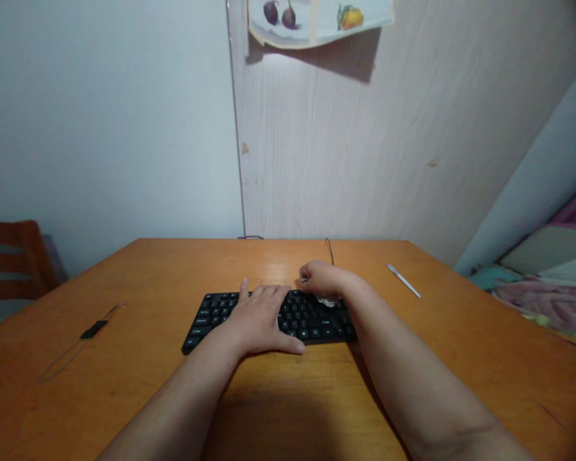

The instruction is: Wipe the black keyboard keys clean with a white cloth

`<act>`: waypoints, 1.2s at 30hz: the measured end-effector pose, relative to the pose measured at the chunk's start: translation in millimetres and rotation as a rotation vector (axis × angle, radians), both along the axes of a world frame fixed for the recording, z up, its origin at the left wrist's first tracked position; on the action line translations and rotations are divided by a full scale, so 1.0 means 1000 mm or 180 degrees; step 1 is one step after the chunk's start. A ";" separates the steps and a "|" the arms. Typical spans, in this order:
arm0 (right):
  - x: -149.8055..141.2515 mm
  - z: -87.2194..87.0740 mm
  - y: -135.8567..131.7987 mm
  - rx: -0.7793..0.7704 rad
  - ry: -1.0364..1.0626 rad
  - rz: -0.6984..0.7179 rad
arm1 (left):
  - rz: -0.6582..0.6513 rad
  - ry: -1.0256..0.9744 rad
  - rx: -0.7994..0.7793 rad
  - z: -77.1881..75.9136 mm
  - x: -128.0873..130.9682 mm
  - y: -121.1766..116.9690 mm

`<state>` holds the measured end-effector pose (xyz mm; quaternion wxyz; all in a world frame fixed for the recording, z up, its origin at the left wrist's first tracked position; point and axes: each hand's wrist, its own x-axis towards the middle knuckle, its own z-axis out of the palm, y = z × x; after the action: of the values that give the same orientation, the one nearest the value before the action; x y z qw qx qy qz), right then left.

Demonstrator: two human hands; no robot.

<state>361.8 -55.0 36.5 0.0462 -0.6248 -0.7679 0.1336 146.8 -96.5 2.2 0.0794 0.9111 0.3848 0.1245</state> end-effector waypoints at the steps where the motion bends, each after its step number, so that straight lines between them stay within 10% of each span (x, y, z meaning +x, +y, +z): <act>1: 0.002 0.000 0.001 0.0080 0.0073 -0.0053 | -0.0013 -0.0023 -0.0003 0.000 0.000 0.000; 8: 0.000 0.010 -0.003 0.0296 0.1844 0.0309 | 0.0239 -0.1073 0.0071 0.007 0.004 0.004; 16: -0.023 0.009 -0.015 -0.0502 0.3041 0.0590 | 0.0404 -0.3206 -0.1296 0.023 0.009 0.012; 27: -0.032 0.005 -0.014 -0.0474 0.3463 0.0746 | 0.0599 -0.4491 -0.2405 0.024 0.008 0.013; 36: -0.044 0.012 -0.019 0.1045 0.2190 0.1043 | 0.0642 -0.5283 -0.2747 0.020 0.004 0.022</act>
<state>317.4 -74.3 48.4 0.3773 -0.3976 -0.8080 0.2159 150.7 -74.9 21.8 0.6480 0.3853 0.2952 0.5870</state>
